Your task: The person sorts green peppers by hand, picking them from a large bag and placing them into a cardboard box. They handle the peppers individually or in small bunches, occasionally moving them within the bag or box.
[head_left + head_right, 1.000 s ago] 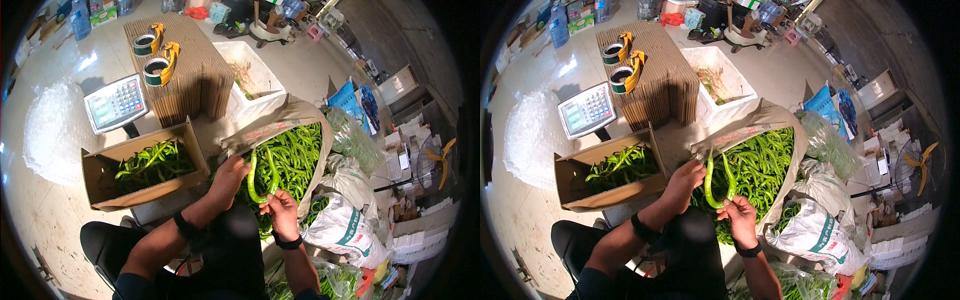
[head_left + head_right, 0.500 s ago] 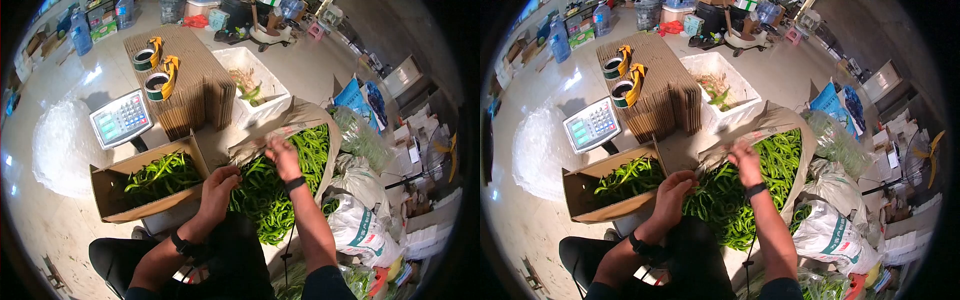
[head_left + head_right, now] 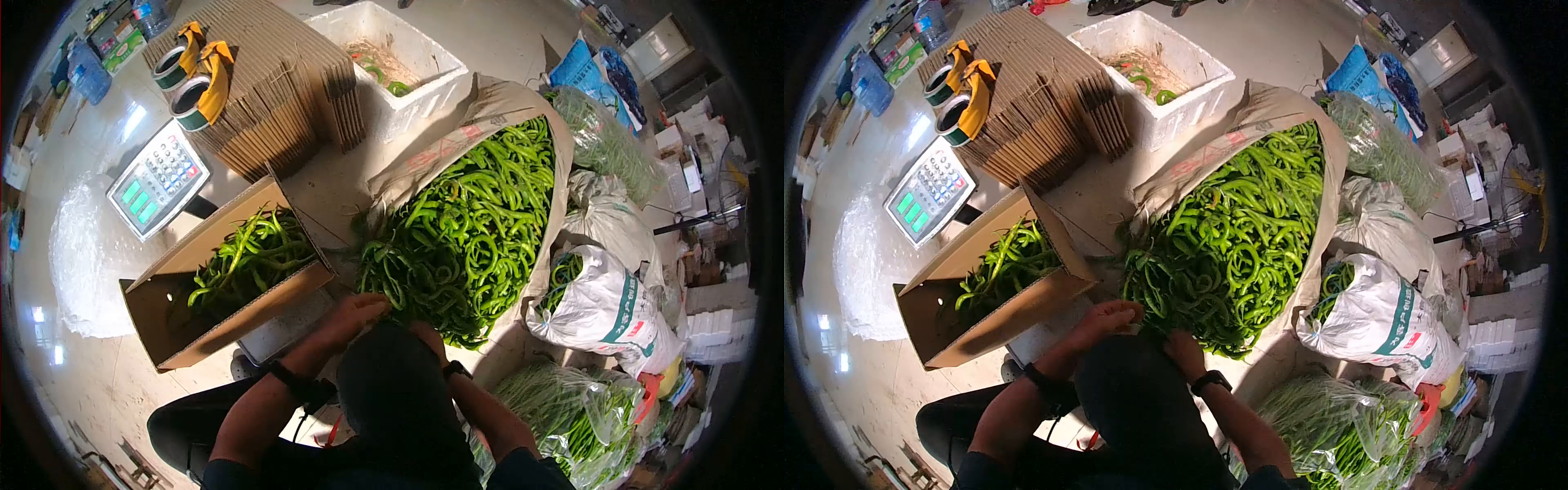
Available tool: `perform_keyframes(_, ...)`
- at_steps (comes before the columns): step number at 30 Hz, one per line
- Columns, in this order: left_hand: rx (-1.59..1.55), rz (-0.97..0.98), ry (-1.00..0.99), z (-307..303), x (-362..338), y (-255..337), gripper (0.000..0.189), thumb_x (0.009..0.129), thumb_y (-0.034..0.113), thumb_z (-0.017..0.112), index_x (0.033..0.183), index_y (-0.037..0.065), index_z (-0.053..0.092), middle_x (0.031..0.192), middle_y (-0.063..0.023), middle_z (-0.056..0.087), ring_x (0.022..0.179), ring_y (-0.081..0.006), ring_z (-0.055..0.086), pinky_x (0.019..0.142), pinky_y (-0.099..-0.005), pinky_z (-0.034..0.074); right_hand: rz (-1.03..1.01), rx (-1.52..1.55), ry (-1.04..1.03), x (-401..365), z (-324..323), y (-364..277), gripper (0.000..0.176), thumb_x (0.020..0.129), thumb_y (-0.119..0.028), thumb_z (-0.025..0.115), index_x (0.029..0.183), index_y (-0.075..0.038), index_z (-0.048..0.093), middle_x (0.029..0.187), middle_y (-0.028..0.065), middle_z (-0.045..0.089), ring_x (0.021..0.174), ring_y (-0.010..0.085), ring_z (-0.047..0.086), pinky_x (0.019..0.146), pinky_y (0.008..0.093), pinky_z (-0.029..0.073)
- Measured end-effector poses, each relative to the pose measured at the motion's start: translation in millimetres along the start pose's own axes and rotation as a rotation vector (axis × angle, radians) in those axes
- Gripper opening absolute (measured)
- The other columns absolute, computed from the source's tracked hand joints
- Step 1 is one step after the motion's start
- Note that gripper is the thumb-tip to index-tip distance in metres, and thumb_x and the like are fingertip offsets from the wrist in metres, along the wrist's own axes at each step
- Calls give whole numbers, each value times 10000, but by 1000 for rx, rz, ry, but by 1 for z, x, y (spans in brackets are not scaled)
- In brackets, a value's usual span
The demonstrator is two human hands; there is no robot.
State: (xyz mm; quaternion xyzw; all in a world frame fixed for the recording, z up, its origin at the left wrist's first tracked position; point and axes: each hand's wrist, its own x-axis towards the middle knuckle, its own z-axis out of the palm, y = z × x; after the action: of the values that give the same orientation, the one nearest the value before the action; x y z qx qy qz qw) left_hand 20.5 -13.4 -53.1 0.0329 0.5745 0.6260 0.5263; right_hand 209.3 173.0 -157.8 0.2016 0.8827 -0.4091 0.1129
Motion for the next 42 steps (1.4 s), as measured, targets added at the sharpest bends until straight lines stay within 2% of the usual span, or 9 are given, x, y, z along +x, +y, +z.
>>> perform_keyframes(1,-1,-7,-1,-8,16,-32,450,962,304,630,1273,-21,622,1144,-118,680,1058,-195,628,934,-329,483,197,-225,-87,9,5,0,360,855,-297,678,1108,-52,607,1033,201,659,979,401,635,815,501,507)
perform_keyframes(3,-28,-179,130,-21,42,-87,447,940,296,631,1261,-14,638,1154,-142,684,1043,-235,644,915,-372,504,104,-205,-12,19,6,-5,382,842,-301,692,1111,-48,596,1009,210,651,972,410,627,811,504,509)
perform_keyframes(13,277,-94,527,-20,82,-184,610,870,334,691,1384,53,526,1191,-162,652,1083,-293,628,889,-436,508,65,-424,158,56,33,-54,652,752,-319,806,1262,-13,537,1142,205,612,1080,416,591,914,511,486)
perform_keyframes(16,89,86,469,-19,81,-169,637,860,381,699,1377,72,492,1206,-135,637,1053,-289,618,907,-449,494,5,-438,374,59,36,-50,635,782,-300,779,1260,17,506,1101,211,582,1033,405,582,856,515,475)
perform_keyframes(18,-194,-29,357,-22,79,-146,539,906,121,684,1402,51,487,1450,-200,445,1345,-333,438,1035,-454,445,24,-432,302,57,28,-62,684,776,-289,784,1305,23,483,1135,226,568,1051,411,574,869,515,471)
perform_keyframes(22,-845,-137,434,-32,104,-177,627,916,-13,624,1485,53,367,1537,-192,320,1424,-348,333,1129,-489,378,-208,-449,185,66,23,-66,764,766,-262,789,1369,48,438,1214,249,531,1099,426,548,891,525,464)
perform_keyframes(24,398,-31,285,-38,97,-195,698,927,-65,595,1533,84,280,1556,-144,317,1444,-344,307,1175,-471,330,-221,-471,126,73,27,-73,771,756,-248,791,1369,58,435,1237,255,520,1126,425,538,909,526,462)
perform_keyframes(28,192,211,271,-35,118,-215,733,921,-95,587,1547,92,255,1571,-110,321,1454,-314,298,1177,-447,329,-218,-574,38,89,35,-97,838,717,-228,808,1390,69,408,1333,271,475,1215,429,496,983,532,444)
perform_keyframes(42,350,-16,222,-35,131,-222,388,964,114,581,1337,29,515,1360,-144,527,1249,-246,489,994,-380,449,-150,-831,176,130,74,-42,850,747,-332,789,1477,-140,398,1497,133,402,1263,371,485,1008,528,439)
